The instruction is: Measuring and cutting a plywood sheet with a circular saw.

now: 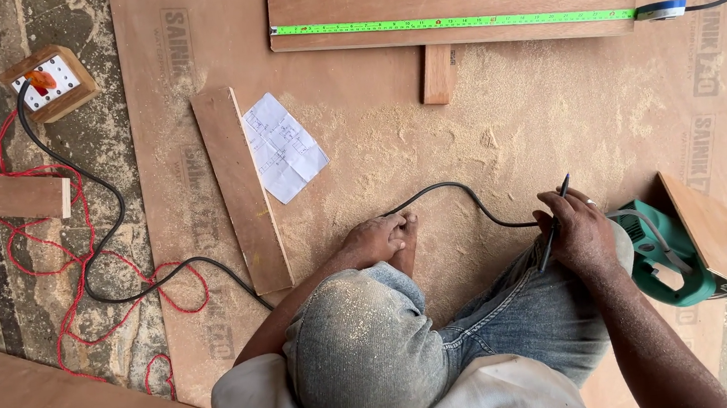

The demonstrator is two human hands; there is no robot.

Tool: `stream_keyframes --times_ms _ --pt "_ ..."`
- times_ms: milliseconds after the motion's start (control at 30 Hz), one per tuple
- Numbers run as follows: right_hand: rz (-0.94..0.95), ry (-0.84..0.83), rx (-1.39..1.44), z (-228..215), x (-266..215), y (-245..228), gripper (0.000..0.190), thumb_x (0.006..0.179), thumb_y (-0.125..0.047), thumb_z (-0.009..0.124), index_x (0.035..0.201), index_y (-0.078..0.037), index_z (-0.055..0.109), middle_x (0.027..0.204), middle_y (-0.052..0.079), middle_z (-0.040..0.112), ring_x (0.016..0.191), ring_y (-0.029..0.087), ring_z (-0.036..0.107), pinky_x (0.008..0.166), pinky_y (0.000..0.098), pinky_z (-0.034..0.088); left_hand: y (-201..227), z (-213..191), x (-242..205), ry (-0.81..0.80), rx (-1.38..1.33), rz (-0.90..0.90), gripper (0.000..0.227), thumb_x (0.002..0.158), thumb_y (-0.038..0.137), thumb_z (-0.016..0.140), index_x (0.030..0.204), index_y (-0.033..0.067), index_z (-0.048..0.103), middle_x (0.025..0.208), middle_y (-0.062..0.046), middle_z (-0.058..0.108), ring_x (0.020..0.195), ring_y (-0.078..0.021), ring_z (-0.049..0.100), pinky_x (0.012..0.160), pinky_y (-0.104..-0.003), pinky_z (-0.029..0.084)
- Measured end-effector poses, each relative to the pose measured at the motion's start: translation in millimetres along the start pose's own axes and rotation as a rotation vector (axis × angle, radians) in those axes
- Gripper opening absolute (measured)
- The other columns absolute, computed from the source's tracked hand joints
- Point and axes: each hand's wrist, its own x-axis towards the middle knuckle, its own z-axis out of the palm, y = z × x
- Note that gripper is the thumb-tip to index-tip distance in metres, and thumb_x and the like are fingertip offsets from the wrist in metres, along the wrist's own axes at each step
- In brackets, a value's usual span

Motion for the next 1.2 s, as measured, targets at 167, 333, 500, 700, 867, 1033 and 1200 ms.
stream_keyframes --times_ms 167,333,500,700,867,1033,1200 --pt "-0.095 0.106 -0.065 -9 92 39 0.046 0.098 -0.036 0.074 0.133 -0.007 0.065 0.131 0.017 0.071 0.131 0.032 0.061 0.108 0.0495 0.052 1 -2 -1 -0.016 -0.016 -0.026 0.067 0.096 0.038 0.068 0.154 0.0173 0.042 0.145 -0.011 0.057 0.135 -0.0288 0.055 0.115 -0.047 0.043" --pt "-0.112 0.271 -0.202 -49 214 106 0.048 0.099 -0.036 0.082 0.133 -0.006 0.066 0.137 0.019 0.068 0.14 0.039 0.054 0.116 0.0539 0.043 9 -11 -2 -0.044 -0.077 -0.089 0.065 0.095 0.039 0.067 0.153 0.0197 0.044 0.144 -0.01 0.059 0.135 -0.0285 0.056 0.116 -0.047 0.042" --pt "-0.132 0.303 -0.718 -53 304 194 0.055 0.086 -0.043 0.086 0.129 -0.013 0.07 0.129 0.022 0.067 0.139 0.038 0.054 0.113 0.0581 0.04 6 -5 2 -0.025 -0.139 -0.09 0.065 0.094 0.037 0.068 0.152 0.0197 0.045 0.142 -0.011 0.06 0.133 -0.029 0.057 0.117 -0.047 0.041" --pt "-0.1 0.145 -0.245 58 374 320 0.021 0.11 -0.009 0.07 0.124 0.004 0.063 0.117 0.028 0.07 0.094 0.029 0.073 0.071 0.0381 0.062 11 -10 -1 -0.082 -0.205 -0.108 0.061 0.093 0.031 0.067 0.15 0.0209 0.048 0.138 -0.013 0.06 0.132 -0.0267 0.055 0.116 -0.047 0.042" --pt "-0.134 0.101 -0.321 52 364 332 0.014 0.116 -0.011 0.065 0.112 0.002 0.067 0.099 0.02 0.074 0.077 0.023 0.075 0.061 0.0355 0.06 -9 9 15 -0.062 -0.175 -0.023 0.06 0.095 0.034 0.067 0.149 0.0182 0.049 0.138 -0.013 0.06 0.131 -0.0276 0.056 0.115 -0.047 0.041" --pt "-0.251 0.194 -0.721 14 340 299 0.015 0.11 -0.023 0.078 0.119 -0.01 0.077 0.092 0.012 0.077 0.077 0.017 0.076 0.071 0.031 0.064 4 -12 7 -0.093 -0.126 -0.007 0.064 0.092 0.036 0.072 0.148 0.0162 0.05 0.138 -0.013 0.061 0.13 -0.0288 0.057 0.113 -0.048 0.045" --pt "-0.299 0.064 -0.867 -48 273 173 0.012 0.115 -0.036 0.07 0.12 -0.028 0.078 0.087 -0.005 0.078 0.07 0.01 0.07 0.09 0.0325 0.06 0 -9 5 -0.094 -0.313 -0.036 0.058 0.097 0.038 0.069 0.144 0.0087 0.055 0.129 -0.015 0.068 0.12 -0.0259 0.067 0.109 -0.045 0.05"
